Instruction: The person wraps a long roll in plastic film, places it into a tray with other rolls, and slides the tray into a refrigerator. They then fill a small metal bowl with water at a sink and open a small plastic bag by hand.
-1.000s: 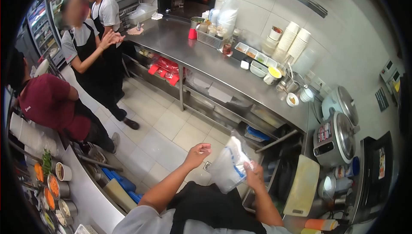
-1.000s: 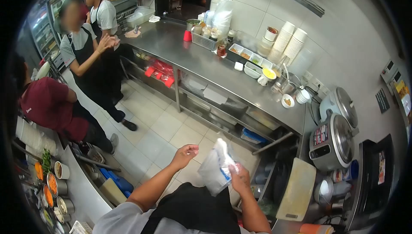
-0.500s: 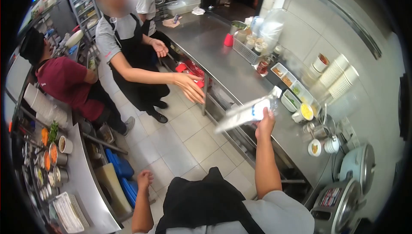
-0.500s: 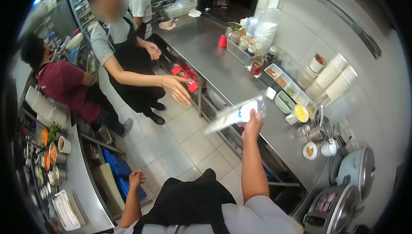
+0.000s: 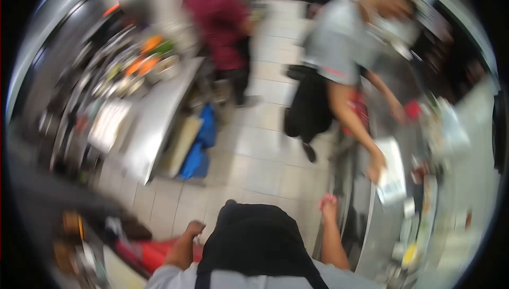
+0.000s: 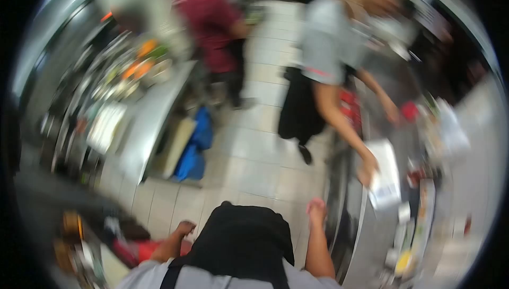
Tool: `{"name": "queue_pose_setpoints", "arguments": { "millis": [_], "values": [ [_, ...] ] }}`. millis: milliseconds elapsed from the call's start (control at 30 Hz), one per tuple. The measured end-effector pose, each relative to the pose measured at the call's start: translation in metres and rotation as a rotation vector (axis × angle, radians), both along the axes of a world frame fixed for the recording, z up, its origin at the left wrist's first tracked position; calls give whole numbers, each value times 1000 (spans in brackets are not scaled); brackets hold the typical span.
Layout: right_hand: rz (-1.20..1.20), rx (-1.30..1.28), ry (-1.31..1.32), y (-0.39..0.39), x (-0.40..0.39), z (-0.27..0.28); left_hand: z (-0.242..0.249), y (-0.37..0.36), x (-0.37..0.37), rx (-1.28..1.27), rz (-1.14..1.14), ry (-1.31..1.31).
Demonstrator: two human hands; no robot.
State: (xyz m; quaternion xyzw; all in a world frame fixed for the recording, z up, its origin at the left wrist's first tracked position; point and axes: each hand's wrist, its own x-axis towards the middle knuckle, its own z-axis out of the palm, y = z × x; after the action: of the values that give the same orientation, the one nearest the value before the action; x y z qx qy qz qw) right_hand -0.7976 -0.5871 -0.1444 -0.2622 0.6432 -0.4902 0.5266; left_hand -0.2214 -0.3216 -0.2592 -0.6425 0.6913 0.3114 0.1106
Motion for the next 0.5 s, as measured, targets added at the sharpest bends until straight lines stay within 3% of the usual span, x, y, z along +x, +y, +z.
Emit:
{"name": "queue_pose_setpoints", "arguments": {
  "millis": [33, 67, 100, 167, 233, 333, 400, 500],
  "values": [
    [212, 35, -8, 8, 32, -14, 10, -1, -14, 188, 482, 53],
    [411, 67, -3, 8, 61, -25, 17, 6, -25, 76, 723, 131],
    [523, 86, 8, 4, 99, -21, 44, -5, -35, 59, 793, 130],
    [677, 84, 40, 7, 164, 3, 36, -1, -42, -190, 957, 242],
    [982, -47, 70, -2, 229, 23, 27, -2, -29, -90, 1101, 398],
    [1088, 62, 77, -15, 318, 69, 1, 15, -7, -107, 1159, 428],
    [1152, 5, 123, -15, 383, 85, -20, 41, 22, -164, 1202, 468],
    [1217, -42, 159, -12, 476, 86, 26, 81, 68, -110, 1461, 596]
  ]
}}
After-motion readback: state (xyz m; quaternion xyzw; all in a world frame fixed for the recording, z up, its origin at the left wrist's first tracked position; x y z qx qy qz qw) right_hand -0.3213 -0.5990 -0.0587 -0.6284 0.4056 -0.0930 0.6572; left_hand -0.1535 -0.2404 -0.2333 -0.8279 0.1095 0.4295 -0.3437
